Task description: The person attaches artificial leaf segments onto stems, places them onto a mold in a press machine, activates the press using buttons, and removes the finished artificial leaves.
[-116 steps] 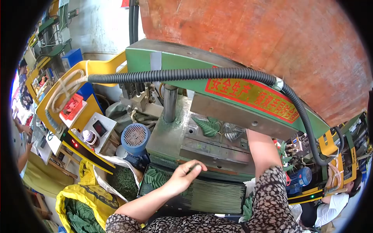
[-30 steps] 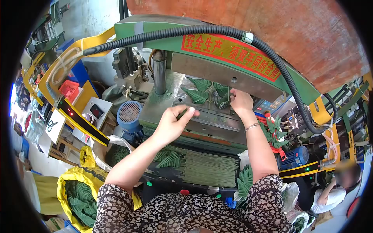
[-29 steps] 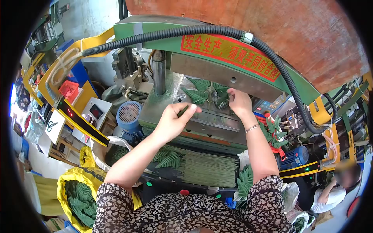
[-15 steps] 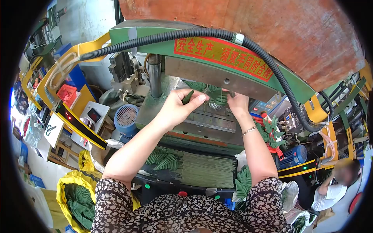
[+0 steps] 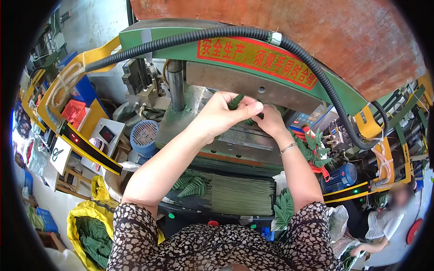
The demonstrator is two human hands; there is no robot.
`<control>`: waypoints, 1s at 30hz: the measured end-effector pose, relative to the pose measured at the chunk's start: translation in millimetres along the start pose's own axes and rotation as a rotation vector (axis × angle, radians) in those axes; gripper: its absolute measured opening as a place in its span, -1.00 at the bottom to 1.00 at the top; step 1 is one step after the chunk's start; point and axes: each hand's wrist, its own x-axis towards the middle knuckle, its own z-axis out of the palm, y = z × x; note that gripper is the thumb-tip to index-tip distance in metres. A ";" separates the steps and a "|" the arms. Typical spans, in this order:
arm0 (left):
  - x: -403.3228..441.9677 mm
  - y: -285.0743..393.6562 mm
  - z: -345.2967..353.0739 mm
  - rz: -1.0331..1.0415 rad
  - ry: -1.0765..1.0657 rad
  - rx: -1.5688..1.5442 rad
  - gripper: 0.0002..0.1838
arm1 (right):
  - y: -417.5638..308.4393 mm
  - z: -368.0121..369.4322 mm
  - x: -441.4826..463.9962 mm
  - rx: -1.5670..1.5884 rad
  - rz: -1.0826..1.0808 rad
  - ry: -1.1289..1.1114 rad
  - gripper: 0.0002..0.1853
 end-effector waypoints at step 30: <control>-292.0 -85.1 -61.3 -0.750 -0.080 0.800 -0.62 | -56.6 -26.8 -215.8 0.600 0.177 -0.549 -0.83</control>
